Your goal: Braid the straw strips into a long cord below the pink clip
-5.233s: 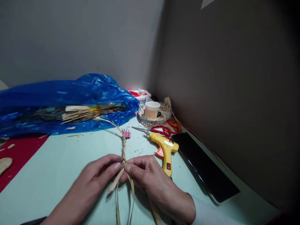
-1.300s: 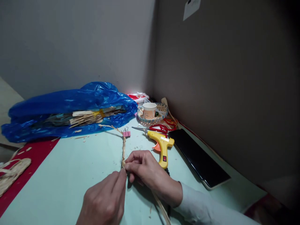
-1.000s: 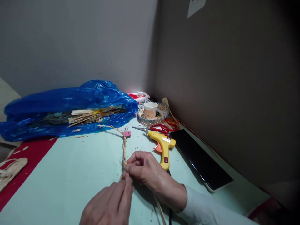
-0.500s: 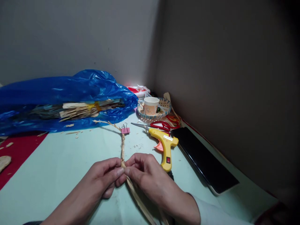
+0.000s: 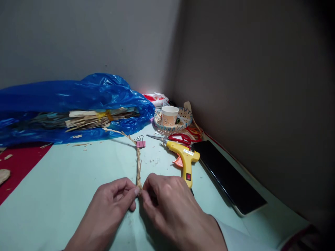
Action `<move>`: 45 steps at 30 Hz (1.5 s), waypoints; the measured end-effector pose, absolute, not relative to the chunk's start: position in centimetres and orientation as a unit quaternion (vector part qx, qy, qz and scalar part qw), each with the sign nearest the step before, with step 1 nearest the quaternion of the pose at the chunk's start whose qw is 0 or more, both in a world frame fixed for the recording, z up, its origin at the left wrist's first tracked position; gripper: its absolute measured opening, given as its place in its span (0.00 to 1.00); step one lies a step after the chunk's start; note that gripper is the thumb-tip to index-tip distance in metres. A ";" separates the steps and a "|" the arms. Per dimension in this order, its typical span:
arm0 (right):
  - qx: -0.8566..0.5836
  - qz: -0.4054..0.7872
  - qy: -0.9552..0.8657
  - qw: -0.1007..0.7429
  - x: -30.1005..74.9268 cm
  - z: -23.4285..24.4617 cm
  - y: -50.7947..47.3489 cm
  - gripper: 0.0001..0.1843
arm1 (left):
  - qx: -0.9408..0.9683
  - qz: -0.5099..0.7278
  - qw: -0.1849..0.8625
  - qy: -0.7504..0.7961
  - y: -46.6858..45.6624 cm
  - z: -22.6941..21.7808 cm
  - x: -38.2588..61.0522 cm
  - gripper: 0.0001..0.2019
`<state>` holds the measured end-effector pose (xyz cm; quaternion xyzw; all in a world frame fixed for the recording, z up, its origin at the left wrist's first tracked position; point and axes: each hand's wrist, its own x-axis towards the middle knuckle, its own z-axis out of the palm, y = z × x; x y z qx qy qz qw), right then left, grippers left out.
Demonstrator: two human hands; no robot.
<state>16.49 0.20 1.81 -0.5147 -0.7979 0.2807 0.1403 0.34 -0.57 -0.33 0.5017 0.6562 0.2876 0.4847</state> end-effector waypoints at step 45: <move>-0.464 0.582 -0.623 0.241 15.7 -0.2 1.7 0.11 | 0.515 0.334 0.504 0.608 -2.4 0.1 0.1 0.09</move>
